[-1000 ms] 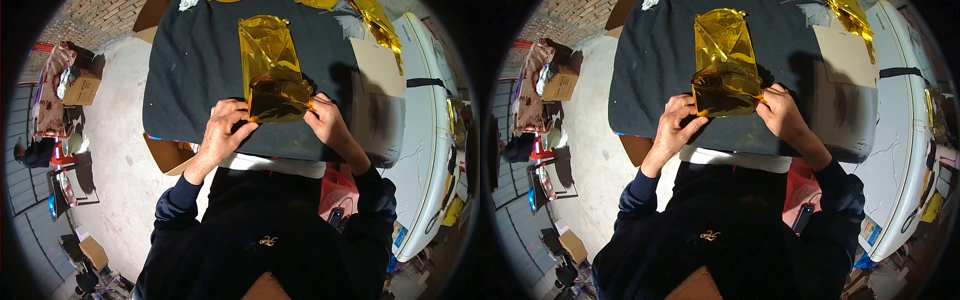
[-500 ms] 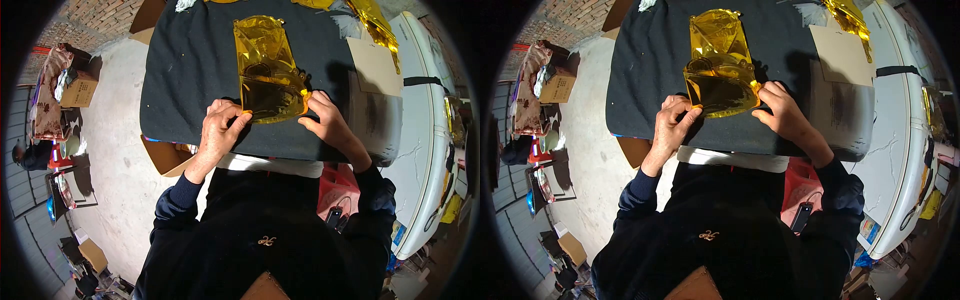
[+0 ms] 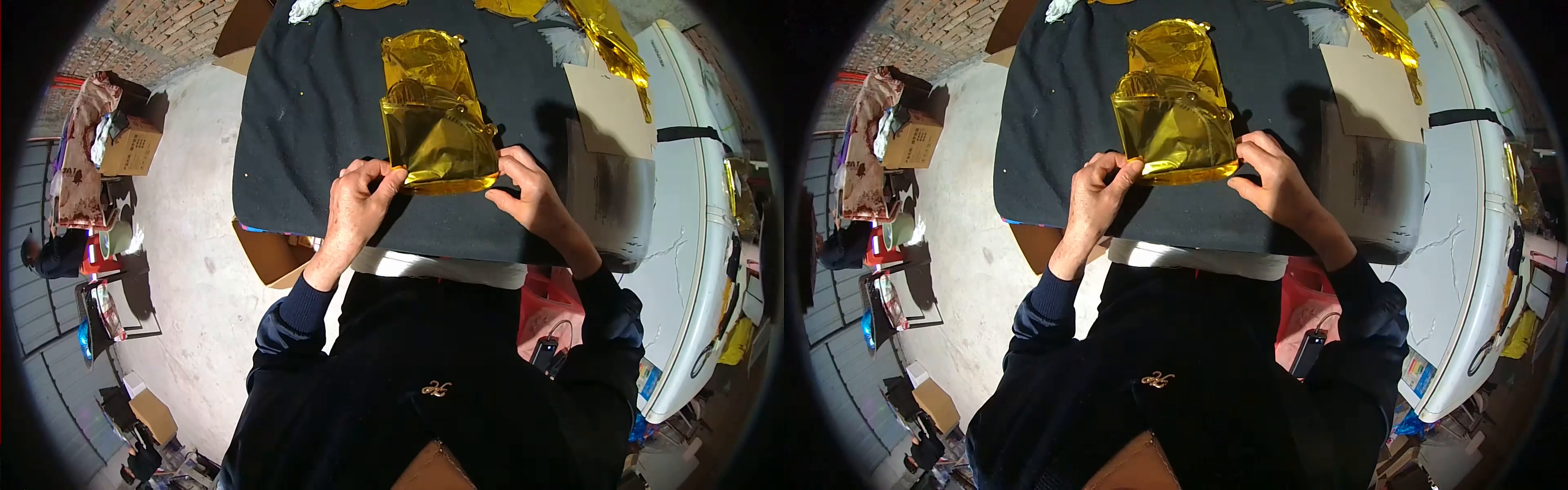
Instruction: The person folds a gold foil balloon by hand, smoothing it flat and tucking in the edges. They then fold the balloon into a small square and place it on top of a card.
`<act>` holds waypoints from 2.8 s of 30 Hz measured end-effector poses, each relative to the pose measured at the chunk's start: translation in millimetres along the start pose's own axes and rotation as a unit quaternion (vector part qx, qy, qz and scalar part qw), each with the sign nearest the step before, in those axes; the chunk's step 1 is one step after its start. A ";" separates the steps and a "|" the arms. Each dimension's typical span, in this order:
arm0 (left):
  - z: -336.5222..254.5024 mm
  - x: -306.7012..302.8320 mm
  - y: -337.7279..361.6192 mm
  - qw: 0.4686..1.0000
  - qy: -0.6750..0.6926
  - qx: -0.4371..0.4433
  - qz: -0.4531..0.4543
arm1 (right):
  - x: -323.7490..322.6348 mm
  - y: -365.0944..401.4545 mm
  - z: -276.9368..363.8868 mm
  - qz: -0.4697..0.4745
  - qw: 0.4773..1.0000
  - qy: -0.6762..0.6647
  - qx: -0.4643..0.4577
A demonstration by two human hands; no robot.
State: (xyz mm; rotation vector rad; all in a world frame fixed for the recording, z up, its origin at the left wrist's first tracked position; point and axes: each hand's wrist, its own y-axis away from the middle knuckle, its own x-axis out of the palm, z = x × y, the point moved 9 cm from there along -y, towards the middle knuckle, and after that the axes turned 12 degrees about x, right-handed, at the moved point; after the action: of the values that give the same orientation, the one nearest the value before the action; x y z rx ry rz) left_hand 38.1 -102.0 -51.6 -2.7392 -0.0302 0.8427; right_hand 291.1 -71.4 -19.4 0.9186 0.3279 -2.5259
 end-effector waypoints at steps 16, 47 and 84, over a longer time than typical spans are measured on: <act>3.6 2.6 -6.2 0.999 0.018 -0.010 0.027 | 5.3 -1.2 -10.7 -0.053 0.997 -0.012 0.047; -16.4 2.2 -3.4 0.988 -0.094 0.120 0.022 | 4.8 -4.7 -2.1 -0.089 0.994 -0.006 0.060; -32.1 7.0 -14.4 0.968 -0.202 0.151 -0.015 | 16.8 -19.9 6.8 -0.107 0.980 0.159 0.063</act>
State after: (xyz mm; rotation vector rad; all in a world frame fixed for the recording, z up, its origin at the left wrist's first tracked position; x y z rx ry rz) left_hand 62.6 -95.7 -26.2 -2.2441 -0.0221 1.2675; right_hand 266.4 -61.7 -23.8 1.4106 0.3844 -2.6118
